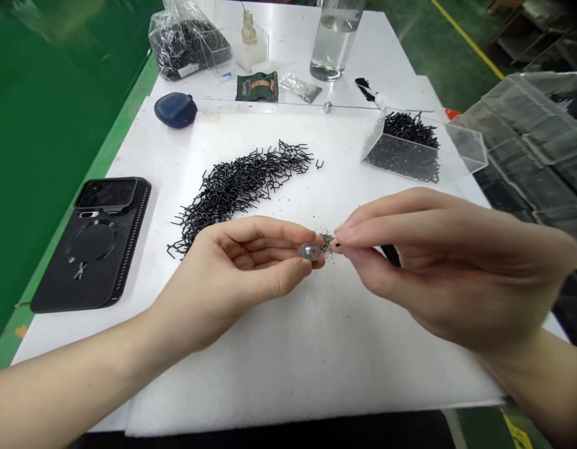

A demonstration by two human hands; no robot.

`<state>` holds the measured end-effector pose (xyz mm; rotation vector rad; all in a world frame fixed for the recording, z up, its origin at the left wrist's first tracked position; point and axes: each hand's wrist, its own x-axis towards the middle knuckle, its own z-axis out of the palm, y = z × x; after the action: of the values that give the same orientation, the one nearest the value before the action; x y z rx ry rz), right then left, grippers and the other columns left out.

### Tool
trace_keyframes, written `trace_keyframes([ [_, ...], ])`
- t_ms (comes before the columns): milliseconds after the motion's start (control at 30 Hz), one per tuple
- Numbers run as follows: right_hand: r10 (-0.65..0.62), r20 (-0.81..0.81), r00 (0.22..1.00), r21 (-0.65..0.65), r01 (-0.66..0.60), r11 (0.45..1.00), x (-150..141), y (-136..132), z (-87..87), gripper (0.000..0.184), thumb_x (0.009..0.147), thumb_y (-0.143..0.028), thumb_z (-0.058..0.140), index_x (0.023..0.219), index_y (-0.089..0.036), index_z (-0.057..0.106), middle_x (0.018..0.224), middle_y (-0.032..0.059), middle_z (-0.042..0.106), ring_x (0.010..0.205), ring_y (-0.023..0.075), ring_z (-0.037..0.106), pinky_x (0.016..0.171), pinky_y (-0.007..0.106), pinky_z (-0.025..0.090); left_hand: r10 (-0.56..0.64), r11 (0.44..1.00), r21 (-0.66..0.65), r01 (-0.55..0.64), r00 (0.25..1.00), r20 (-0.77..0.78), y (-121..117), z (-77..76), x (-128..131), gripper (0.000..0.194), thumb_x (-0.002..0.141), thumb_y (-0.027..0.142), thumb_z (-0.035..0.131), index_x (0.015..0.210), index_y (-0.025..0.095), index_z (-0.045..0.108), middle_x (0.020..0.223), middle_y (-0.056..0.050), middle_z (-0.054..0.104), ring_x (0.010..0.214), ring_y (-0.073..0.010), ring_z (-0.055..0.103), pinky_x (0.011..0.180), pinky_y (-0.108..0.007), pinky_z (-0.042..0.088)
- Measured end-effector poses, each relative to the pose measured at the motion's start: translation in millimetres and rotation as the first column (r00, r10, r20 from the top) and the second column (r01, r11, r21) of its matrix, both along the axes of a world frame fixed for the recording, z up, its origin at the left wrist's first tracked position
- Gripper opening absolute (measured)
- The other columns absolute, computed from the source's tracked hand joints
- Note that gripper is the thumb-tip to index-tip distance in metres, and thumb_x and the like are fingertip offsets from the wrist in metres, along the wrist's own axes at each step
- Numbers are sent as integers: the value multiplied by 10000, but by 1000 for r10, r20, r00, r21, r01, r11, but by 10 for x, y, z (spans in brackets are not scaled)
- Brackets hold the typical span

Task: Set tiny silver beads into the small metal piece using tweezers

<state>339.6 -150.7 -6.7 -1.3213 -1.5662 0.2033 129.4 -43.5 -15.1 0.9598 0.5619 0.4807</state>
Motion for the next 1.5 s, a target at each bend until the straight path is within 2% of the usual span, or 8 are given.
trace_keyframes([
  [100, -71, 2, 997, -30, 71, 997, -45, -57, -11, 230, 1003, -239, 906, 1178, -379, 856, 1102, -47, 889, 925, 174, 849, 841, 326, 751, 6, 1000, 15, -6, 1000, -12, -7, -13, -2, 193, 914, 96, 964, 1008, 262, 936, 1046, 40, 923, 1027, -148, 893, 965, -145, 711],
  [167, -68, -112, 991, -99, 57, 994, -74, -72, -12, 293, 978, -239, 929, 1219, -367, 820, 1142, -50, 884, 970, 166, 862, 868, 284, 754, 7, 1000, 5, -7, 1000, -25, -6, -17, -2, 199, 907, 106, 976, 1019, 268, 941, 1045, 37, 923, 1037, -157, 894, 961, -144, 712],
  [300, -103, -292, 951, -202, 43, 978, -118, -47, 52, 389, 865, -143, 975, 1111, -344, 751, 1159, -26, 851, 929, 179, 868, 781, 269, 769, 18, 999, -48, -19, 999, -38, 8, -3, 10, 226, 870, 72, 989, 986, 259, 942, 996, 26, 923, 978, -154, 898, 917, -131, 711],
  [567, -102, -273, 956, -186, 52, 981, -155, 46, 187, 388, 761, -52, 920, 911, -320, 682, 1013, 17, 812, 727, 191, 817, 727, 330, 790, 8, 999, -30, -11, 997, -78, 9, 9, 40, 209, 841, 131, 1025, 954, 291, 953, 966, 22, 920, 978, -170, 900, 887, -114, 697],
  [867, -52, -298, 953, -182, -3, 983, -107, 11, 144, 395, 784, -64, 931, 1008, -318, 728, 1077, -4, 854, 736, 176, 824, 770, 326, 794, 4, 1000, -7, -4, 994, -107, 16, 20, 6, 202, 834, 188, 1045, 951, 325, 954, 971, 45, 919, 1006, -168, 896, 904, -112, 690],
  [1200, -13, -300, 954, -137, -29, 990, -113, 54, 140, 381, 765, -74, 948, 977, -315, 742, 927, -36, 865, 680, 177, 838, 670, 277, 771, -16, 1000, 7, 17, 991, -132, 23, 7, 0, 226, 801, 297, 1097, 970, 342, 955, 1008, 32, 923, 1017, -179, 894, 894, -118, 694],
  [1367, -41, -232, 972, -121, 13, 993, -91, 23, 111, 361, 783, -105, 945, 1000, -320, 754, 973, -58, 884, 667, 168, 828, 690, 302, 770, -3, 1000, 29, 8, 990, -138, 25, -8, -4, 188, 844, 274, 1061, 983, 348, 957, 1045, 29, 925, 1038, -177, 890, 916, -123, 688],
  [1500, -55, -140, 989, -115, 39, 993, -72, -21, 80, 388, 824, -108, 919, 1076, -338, 735, 1021, -85, 892, 786, 163, 859, 733, 283, 754, -13, 1000, 26, 17, 991, -137, 28, -9, -3, 198, 840, 278, 1063, 993, 348, 958, 1082, 14, 925, 1044, -183, 892, 928, -133, 689],
])
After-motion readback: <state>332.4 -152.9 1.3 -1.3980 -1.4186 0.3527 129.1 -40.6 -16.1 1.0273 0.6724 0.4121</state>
